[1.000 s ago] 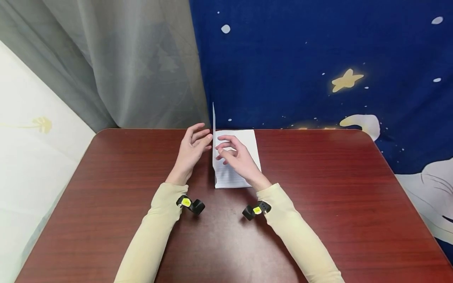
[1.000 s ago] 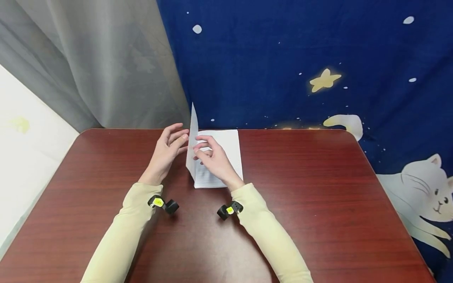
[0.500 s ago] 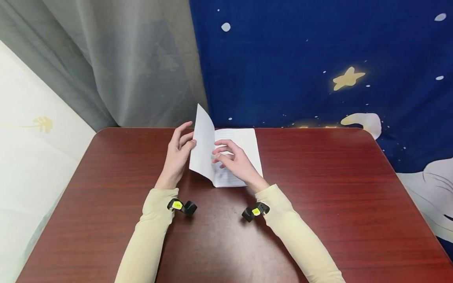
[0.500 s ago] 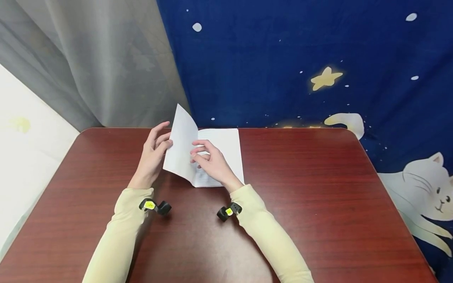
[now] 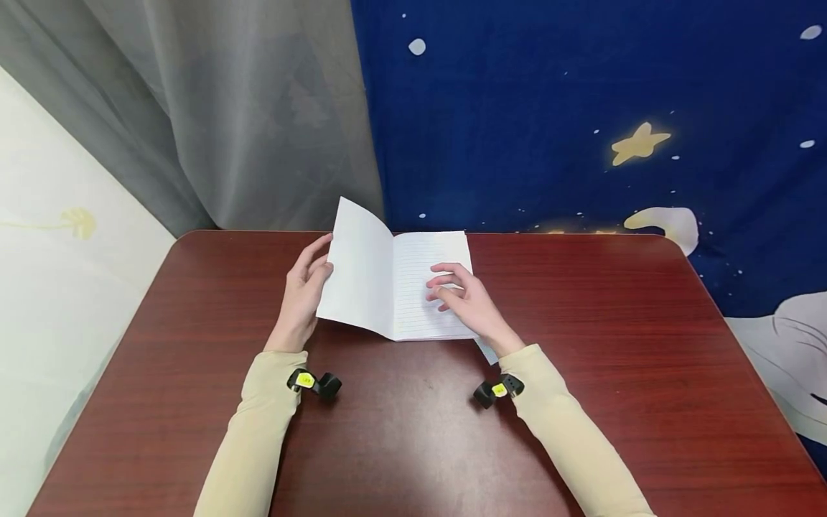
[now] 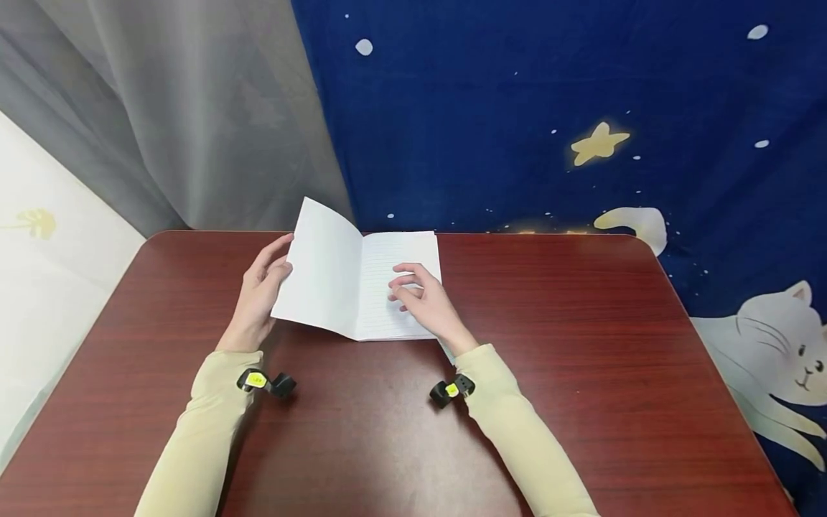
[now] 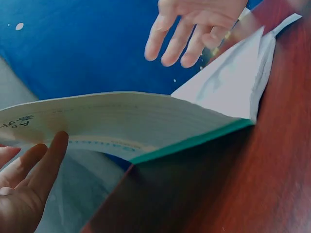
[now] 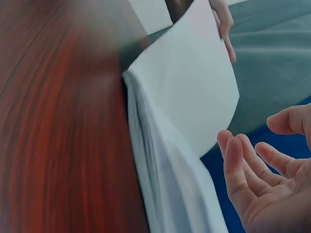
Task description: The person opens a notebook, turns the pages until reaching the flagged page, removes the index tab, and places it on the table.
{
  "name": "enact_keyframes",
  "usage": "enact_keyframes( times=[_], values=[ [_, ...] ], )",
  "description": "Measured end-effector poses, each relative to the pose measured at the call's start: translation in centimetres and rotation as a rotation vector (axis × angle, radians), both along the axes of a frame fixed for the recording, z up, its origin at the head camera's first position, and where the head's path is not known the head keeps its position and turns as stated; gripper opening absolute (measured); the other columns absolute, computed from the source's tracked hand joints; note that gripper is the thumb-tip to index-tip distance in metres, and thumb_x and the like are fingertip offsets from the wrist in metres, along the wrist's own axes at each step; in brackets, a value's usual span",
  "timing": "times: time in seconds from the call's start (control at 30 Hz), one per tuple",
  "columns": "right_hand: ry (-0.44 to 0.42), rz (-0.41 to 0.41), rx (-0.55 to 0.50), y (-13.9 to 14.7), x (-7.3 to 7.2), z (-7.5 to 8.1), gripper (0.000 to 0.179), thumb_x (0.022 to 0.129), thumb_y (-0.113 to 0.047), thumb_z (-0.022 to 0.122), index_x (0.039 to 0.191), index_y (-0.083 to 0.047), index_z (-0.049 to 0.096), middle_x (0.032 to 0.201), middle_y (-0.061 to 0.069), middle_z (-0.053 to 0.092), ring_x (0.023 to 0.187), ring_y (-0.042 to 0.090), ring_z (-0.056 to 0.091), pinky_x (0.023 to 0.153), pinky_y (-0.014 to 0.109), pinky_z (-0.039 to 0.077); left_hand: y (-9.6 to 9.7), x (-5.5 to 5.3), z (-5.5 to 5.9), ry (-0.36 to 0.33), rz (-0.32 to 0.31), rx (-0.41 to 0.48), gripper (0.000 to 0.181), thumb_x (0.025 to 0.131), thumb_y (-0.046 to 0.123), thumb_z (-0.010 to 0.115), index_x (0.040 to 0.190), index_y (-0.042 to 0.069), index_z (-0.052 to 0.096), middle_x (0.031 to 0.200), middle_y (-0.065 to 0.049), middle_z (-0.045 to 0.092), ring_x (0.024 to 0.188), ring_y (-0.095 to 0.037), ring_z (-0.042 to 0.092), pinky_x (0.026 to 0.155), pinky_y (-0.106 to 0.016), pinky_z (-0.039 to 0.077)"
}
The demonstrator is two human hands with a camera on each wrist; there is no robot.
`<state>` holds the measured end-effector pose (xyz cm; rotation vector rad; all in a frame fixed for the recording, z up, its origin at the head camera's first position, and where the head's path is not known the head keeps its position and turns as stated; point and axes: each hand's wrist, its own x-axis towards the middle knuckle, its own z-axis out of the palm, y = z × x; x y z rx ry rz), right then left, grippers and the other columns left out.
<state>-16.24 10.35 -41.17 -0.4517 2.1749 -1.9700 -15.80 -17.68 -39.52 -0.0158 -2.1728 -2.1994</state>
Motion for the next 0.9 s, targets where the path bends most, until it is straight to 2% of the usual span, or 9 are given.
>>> enact_keyframes(
  times=[0.13,0.23,0.3,0.43,0.5,0.63,0.73,0.8,0.9],
  values=[
    [-0.006,-0.028,0.048,1.5,0.0,-0.5,0.039,0.093,0.003,0.053,0.132,0.007,0.047,0.112,0.029,0.060,0.095,0.041,0.064,0.073,0.043,0.053,-0.4,0.2,-0.5,-0.027,0.009,-0.018,0.047,0.103,0.010,0.039,0.148,0.023,0.041,0.136,-0.013,0.050,0.123,-0.020,0.044,0.093,-0.035,0.036],
    [0.008,-0.053,0.100,2.6,0.0,-0.7,0.040,0.092,0.003,0.053,0.131,0.006,0.048,0.113,0.027,0.061,0.097,0.038,0.063,0.074,0.041,0.052,-0.9,0.4,-0.9,-0.038,0.007,-0.018,0.047,0.103,0.011,0.039,0.148,0.023,0.039,0.131,-0.012,0.053,0.111,-0.018,0.051,0.079,-0.027,0.045],
    [0.040,-0.077,0.149,3.3,0.0,-0.8,0.038,0.092,0.003,0.055,0.130,0.005,0.050,0.113,0.025,0.062,0.100,0.036,0.062,0.079,0.042,0.050,-1.2,0.5,-1.2,-0.049,0.004,0.002,0.047,0.103,0.011,0.040,0.148,0.022,0.039,0.127,-0.012,0.055,0.100,-0.017,0.056,0.069,-0.024,0.049],
    [0.099,-0.118,0.264,4.6,-0.3,-1.2,0.038,0.090,0.002,0.061,0.127,0.002,0.055,0.112,0.020,0.063,0.104,0.031,0.058,0.083,0.043,0.046,-2.0,0.7,-1.8,-0.070,-0.017,0.065,0.047,0.103,0.010,0.040,0.150,0.020,0.036,0.123,-0.010,0.056,0.089,-0.013,0.061,0.064,-0.023,0.051],
    [0.122,-0.125,0.330,5.1,-0.3,-1.3,0.041,0.088,0.002,0.064,0.128,0.000,0.056,0.115,0.018,0.062,0.106,0.030,0.056,0.082,0.043,0.047,-2.3,0.8,-2.2,-0.082,-0.024,0.084,0.047,0.104,0.010,0.039,0.150,0.019,0.035,0.122,-0.009,0.055,0.088,-0.013,0.061,0.065,-0.023,0.051],
    [0.136,-0.080,0.472,5.7,-0.5,-1.3,0.049,0.085,-0.003,0.069,0.132,-0.002,0.055,0.123,0.017,0.056,0.106,0.031,0.051,0.081,0.041,0.047,-2.8,0.9,-2.8,-0.106,-0.033,0.103,0.048,0.104,0.011,0.039,0.151,0.018,0.033,0.121,-0.007,0.055,0.095,-0.013,0.059,0.071,-0.023,0.051],
    [0.122,-0.016,0.561,6.2,-0.5,-1.4,0.056,0.084,-0.009,0.073,0.136,-0.004,0.053,0.128,0.018,0.050,0.106,0.031,0.050,0.082,0.041,0.048,-3.3,0.8,-3.3,-0.131,-0.053,0.161,0.049,0.104,0.009,0.040,0.152,0.017,0.031,0.117,-0.004,0.058,0.092,-0.011,0.061,0.070,-0.023,0.052],
    [0.113,0.014,0.592,6.3,-0.6,-1.5,0.059,0.083,-0.011,0.075,0.137,-0.005,0.052,0.130,0.018,0.048,0.107,0.031,0.049,0.082,0.041,0.049,-3.7,0.7,-3.6,-0.152,-0.078,0.212,0.050,0.104,0.007,0.040,0.152,0.016,0.028,0.112,-0.004,0.061,0.079,-0.010,0.064,0.063,-0.023,0.052],
    [0.109,0.029,0.602,6.5,-0.7,-1.6,0.061,0.082,-0.012,0.076,0.138,-0.004,0.051,0.131,0.018,0.046,0.107,0.031,0.049,0.082,0.041,0.050,-4.2,0.6,-4.0,-0.179,-0.105,0.213,0.052,0.104,0.006,0.039,0.154,0.016,0.025,0.110,-0.004,0.063,0.059,-0.009,0.060,0.051,-0.020,0.048]
  ],
)
